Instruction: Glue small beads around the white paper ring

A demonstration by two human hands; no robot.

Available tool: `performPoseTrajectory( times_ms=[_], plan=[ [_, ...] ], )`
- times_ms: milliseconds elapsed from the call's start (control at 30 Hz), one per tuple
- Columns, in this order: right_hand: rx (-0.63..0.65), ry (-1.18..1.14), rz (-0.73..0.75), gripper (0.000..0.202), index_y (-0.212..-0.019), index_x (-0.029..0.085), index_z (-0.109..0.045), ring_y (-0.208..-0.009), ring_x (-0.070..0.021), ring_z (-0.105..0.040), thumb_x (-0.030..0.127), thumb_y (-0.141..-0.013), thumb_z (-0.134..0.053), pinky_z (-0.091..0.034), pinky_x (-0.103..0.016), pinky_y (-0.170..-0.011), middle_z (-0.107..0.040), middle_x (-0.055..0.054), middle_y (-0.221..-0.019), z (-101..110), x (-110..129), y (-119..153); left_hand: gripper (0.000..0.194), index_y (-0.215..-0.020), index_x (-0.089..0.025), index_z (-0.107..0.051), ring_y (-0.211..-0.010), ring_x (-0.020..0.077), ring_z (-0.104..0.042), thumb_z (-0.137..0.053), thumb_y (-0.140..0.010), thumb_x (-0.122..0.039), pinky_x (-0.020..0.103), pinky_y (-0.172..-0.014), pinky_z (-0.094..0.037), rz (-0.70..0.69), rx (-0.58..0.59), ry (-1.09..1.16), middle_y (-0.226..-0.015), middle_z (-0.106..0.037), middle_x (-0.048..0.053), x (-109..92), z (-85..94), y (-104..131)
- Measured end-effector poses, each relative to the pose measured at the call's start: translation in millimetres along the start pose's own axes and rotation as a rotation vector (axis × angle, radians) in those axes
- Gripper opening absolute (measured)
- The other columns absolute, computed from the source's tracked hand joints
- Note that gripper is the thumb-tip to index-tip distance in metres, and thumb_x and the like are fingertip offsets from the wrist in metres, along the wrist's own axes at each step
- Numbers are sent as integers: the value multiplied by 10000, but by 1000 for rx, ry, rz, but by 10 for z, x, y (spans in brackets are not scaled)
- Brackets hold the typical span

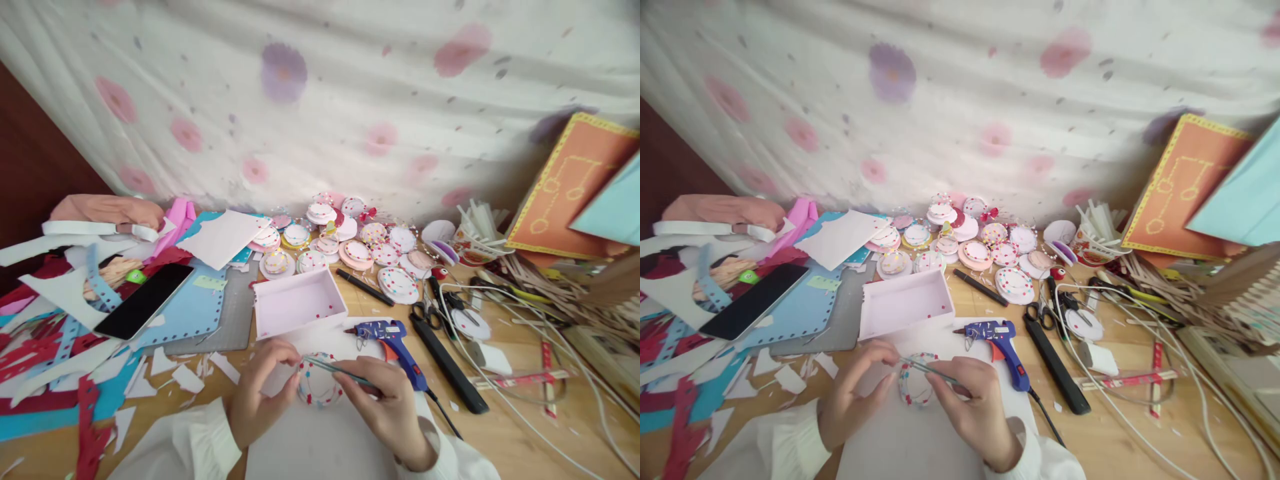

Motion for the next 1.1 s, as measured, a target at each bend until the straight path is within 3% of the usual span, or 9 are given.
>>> performPoseTrajectory(
  times_ms=[367,733,1100],
  plan=[
    [31,28,24,138,-809,185,-748,-507,-137,-639,256,-833,-632,-477,-170,-389,-711,-43,-619,-80,-27,39,119,-820,-193,-541,-775,158,-592,-469,-872,-114,264,-719,-471,29,2,21,-801,-598,26,-38,-5,-23],
    [78,-117,-102,101,-800,208,-760,-586,-152,-694,242,-805,-665,-527,-158,-446,-748,-37,-709,-53,21,28,106,-799,-195,-532,-748,153,-585,-511,-836,-99,275,-711,-463,-16,-19,162,-776,-575,15,-3,3,-18],
    [55,-159,-192,123,-759,191,-758,-605,-185,-707,286,-784,-684,-581,-210,-529,-752,-53,-708,-21,-24,11,144,-731,-188,-558,-714,158,-589,-513,-860,-143,285,-693,-470,5,-46,151,-741,-592,24,-52,40,-47]
  ],
)
Point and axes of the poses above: each hand's wrist, its own y-axis away from the middle knuckle, its own z-axis out of the back of the hand, x = y × z, the point moved 1 cm from there along -y, towards the middle knuckle
